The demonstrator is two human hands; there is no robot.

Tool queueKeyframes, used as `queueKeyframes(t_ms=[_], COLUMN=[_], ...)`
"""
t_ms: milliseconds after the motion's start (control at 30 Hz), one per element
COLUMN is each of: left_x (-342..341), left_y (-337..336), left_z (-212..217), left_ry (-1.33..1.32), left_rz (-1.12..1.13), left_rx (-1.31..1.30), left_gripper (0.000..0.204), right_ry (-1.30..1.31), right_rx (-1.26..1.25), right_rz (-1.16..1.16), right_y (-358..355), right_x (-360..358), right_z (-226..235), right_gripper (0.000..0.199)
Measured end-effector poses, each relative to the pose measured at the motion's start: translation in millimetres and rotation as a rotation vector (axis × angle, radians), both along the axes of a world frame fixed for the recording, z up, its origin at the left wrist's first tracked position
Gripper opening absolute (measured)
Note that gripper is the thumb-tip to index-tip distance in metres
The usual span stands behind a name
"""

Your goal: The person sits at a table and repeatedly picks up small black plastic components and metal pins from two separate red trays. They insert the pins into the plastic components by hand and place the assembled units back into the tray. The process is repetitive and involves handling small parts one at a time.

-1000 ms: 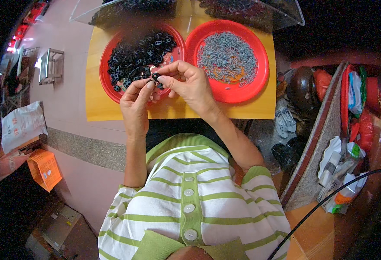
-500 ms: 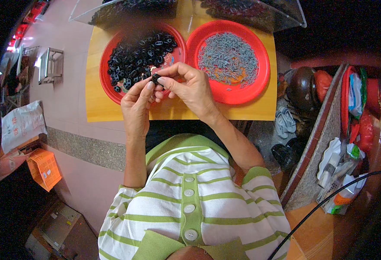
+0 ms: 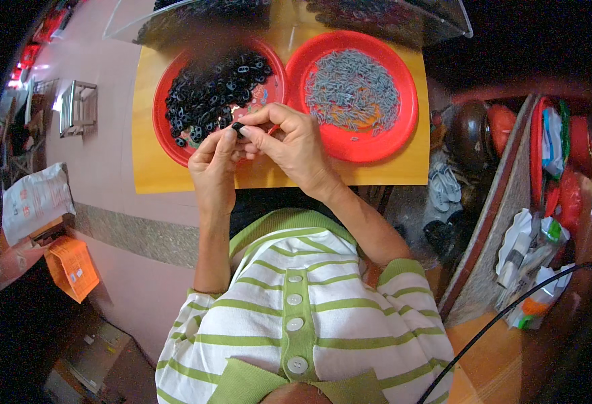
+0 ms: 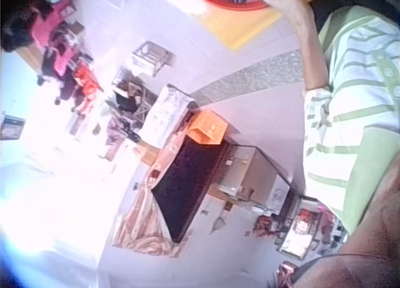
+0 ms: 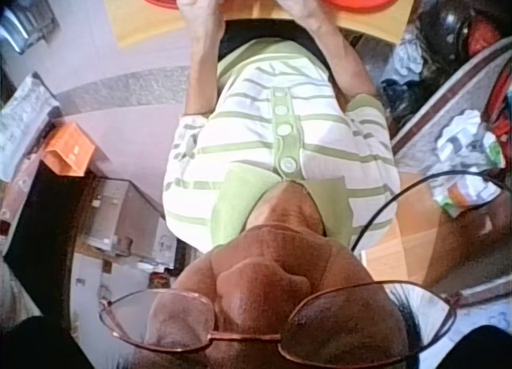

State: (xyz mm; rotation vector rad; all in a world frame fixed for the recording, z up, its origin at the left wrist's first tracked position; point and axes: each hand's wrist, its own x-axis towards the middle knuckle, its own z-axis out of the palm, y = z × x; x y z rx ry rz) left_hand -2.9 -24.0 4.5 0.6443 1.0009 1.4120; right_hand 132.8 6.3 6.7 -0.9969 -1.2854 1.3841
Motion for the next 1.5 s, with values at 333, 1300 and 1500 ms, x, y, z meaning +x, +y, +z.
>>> queueKeyframes(t_ms=[333,1300,1500], left_x=[4,9,6], left_y=[0,-7,-4], left_z=[0,-19,-12], left_ry=[-0.315,0.105,0.185], left_rz=[0.031,0.082,0.088], left_rx=[-0.092,0.308,0.192], left_gripper=[0.013,0.011,0.017], right_ry=[-0.298,-0.250,-0.047], right_rx=[0.328,0.224,0.005], right_rz=[-0.060,0.076,0.080], right_y=[1,-8,1], right_x=[-1,12,18], right_z=[17,16,3], right_gripper=[0.026,0.020,0.020])
